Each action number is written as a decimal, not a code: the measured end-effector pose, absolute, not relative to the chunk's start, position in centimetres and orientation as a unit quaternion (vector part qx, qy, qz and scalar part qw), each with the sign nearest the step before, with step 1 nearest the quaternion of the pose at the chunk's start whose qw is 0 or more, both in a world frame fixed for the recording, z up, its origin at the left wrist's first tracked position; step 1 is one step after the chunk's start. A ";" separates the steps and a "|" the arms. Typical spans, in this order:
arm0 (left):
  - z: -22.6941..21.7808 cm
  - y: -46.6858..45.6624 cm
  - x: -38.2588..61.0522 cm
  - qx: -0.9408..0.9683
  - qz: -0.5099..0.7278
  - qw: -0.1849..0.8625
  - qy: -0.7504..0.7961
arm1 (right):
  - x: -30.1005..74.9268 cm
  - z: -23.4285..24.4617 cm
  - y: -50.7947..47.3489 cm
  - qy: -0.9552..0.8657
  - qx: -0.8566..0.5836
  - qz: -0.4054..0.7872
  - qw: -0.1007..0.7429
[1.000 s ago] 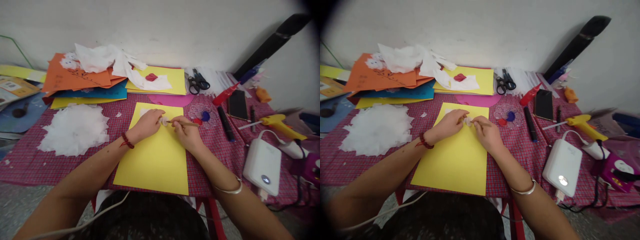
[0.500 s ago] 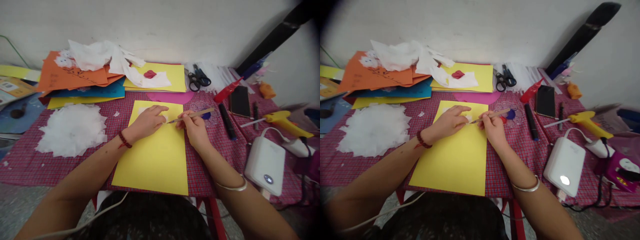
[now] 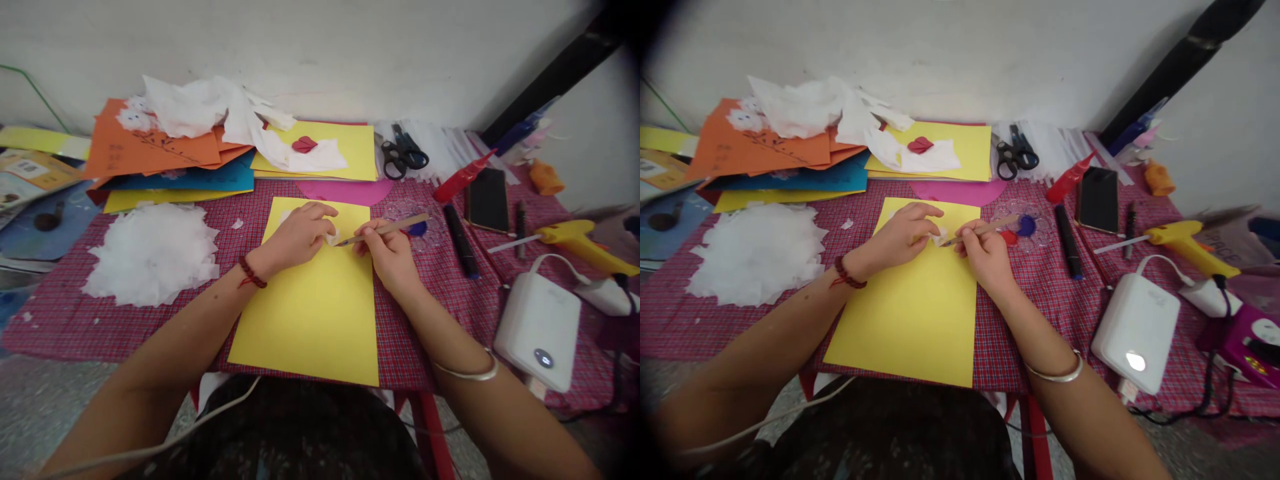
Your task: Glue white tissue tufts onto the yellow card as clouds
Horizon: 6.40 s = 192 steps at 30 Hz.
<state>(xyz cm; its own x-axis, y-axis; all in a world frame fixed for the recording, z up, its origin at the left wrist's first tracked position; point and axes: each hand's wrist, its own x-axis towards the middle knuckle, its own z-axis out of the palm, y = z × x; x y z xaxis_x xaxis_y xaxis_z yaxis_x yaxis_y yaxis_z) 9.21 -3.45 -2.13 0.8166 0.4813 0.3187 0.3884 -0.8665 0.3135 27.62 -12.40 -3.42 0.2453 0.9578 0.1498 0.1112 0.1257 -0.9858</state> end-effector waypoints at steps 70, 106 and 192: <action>-3.5 -3.4 9.6 0.933 0.240 0.116 0.241 | 27.9 -4.0 -11.9 -0.449 -0.573 0.350 0.589; -3.9 -3.2 9.9 0.938 0.218 0.123 0.238 | 28.5 -4.2 -11.7 -0.403 -0.581 0.327 0.627; 1.3 -1.6 9.6 0.968 0.101 0.108 0.204 | 29.2 -3.5 -12.5 -0.524 -0.570 0.286 0.565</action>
<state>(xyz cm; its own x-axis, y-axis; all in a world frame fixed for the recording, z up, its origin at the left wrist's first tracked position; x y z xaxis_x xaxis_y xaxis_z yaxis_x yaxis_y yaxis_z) 9.56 -1.62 1.26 0.8966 0.4159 0.1523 0.3722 -0.8939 0.2498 29.16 -12.48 -3.50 0.2873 0.9200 0.2667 0.2744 0.1877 -0.9431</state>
